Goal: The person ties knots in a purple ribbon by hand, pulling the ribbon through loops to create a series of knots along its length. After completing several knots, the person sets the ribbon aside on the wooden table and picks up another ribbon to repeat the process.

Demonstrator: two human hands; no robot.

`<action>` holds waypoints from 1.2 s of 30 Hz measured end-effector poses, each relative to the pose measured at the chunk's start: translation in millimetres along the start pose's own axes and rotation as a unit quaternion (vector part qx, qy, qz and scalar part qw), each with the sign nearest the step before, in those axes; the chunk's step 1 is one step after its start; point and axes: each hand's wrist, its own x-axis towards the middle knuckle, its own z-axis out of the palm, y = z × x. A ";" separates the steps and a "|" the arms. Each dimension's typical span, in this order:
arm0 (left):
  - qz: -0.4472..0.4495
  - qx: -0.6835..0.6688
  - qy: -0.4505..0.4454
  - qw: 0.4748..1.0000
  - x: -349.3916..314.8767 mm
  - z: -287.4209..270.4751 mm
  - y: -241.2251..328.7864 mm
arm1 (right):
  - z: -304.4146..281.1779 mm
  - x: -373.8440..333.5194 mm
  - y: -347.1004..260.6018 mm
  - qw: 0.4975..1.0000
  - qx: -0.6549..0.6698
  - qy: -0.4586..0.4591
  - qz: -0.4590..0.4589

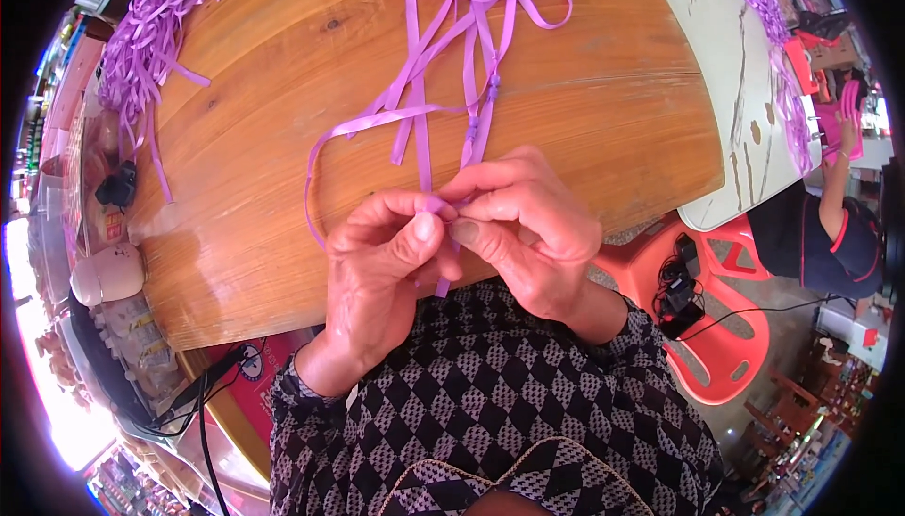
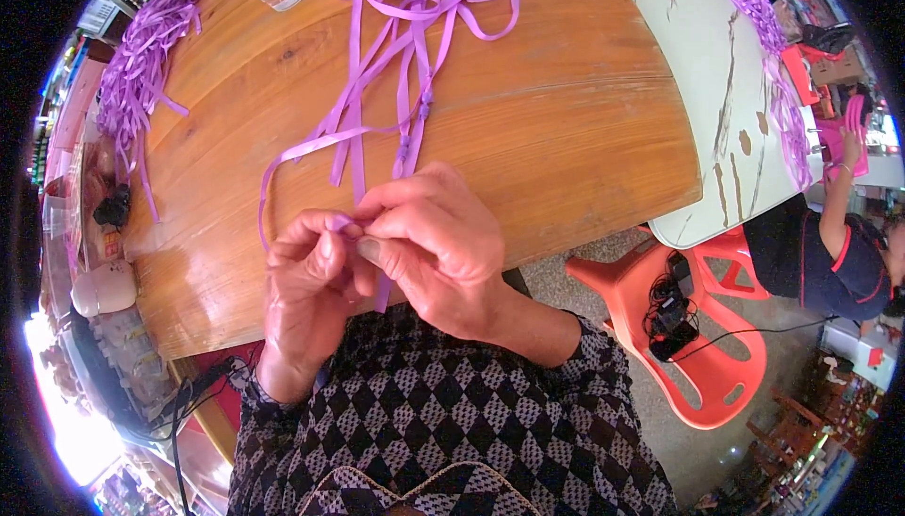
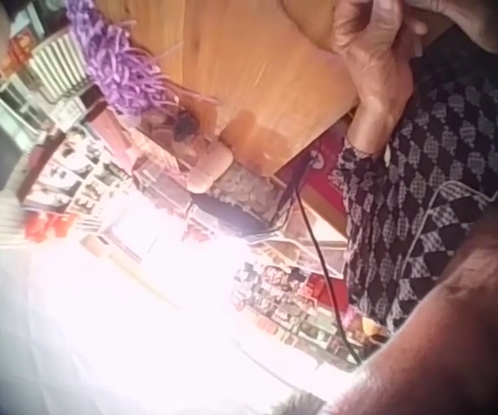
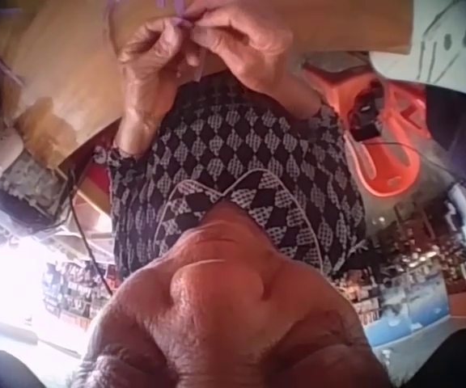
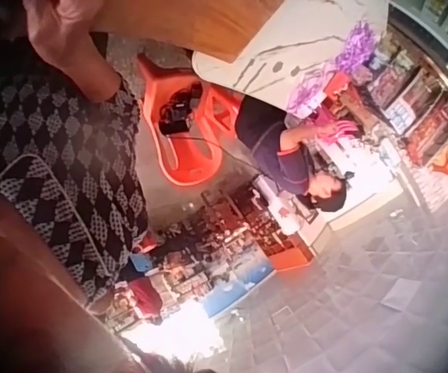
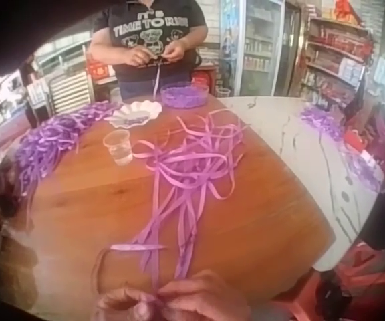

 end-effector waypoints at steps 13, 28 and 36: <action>0.230 0.289 0.102 0.924 -15.8 -13.4 29.4 | -20.5 1.5 5.8 0.963 0.196 -0.054 0.179; 0.021 0.206 -0.061 0.977 -5.1 1.1 34.4 | -5.0 14.8 -2.2 0.992 -0.069 -0.087 -0.054; 0.015 0.307 -0.017 0.952 -1.9 -1.3 24.7 | -13.7 14.9 3.0 0.993 -0.071 -0.071 -0.064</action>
